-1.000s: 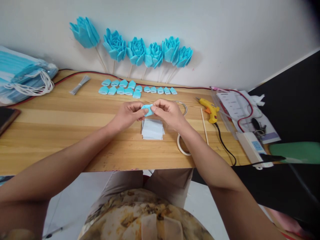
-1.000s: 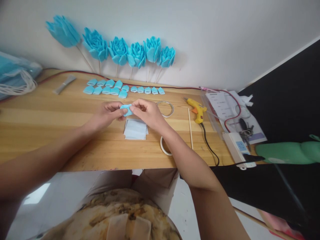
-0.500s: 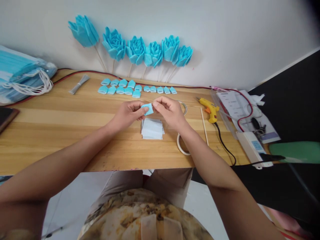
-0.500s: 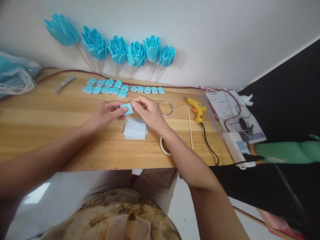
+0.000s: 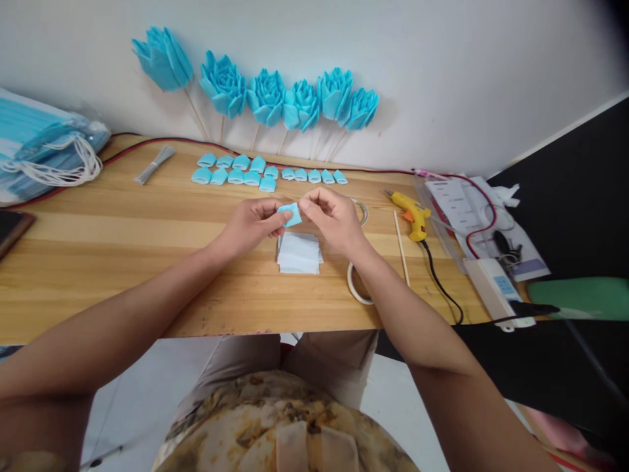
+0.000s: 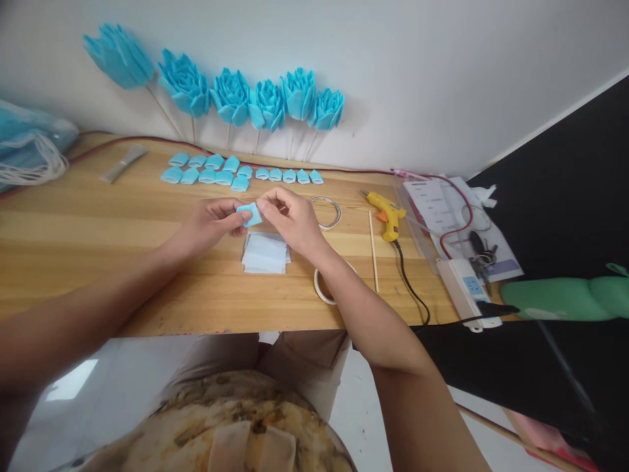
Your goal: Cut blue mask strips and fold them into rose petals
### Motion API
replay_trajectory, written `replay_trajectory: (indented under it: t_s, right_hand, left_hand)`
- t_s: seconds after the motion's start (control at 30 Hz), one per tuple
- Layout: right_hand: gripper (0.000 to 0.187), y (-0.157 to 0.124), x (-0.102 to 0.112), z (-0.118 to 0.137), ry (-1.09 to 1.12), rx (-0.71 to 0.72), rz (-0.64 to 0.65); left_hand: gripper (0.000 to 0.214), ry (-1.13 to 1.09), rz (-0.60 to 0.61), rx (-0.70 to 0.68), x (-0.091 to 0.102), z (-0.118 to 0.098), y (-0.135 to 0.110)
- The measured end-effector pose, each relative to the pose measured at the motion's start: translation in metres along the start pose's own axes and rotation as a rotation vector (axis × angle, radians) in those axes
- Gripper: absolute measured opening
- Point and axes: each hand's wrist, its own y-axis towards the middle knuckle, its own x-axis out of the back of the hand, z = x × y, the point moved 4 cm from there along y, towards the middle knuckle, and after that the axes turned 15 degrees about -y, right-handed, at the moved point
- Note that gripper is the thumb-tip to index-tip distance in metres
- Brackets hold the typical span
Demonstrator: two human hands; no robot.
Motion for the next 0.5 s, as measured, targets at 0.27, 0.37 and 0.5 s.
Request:
replay_trajectory:
  t_s: [0.27,0.37,0.5]
  right_hand:
    - [0.017,-0.0004,0.0008,0.0042,-0.044,0.009,0.009]
    - [0.018,-0.0009,0.0002,0.0047,-0.062,0.004,0.025]
    - [0.022,-0.0012,0.0012,0.0034,-0.084,-0.038,0.022]
  left_hand:
    - [0.033,-0.024,-0.078,-0.008,0.0034,-0.0020,0.0001]
    - [0.033,-0.017,-0.082,-0.020,0.0037,-0.0019,0.0002]
    - [0.034,-0.014,-0.088,-0.021,0.0038,-0.0008,0.0000]
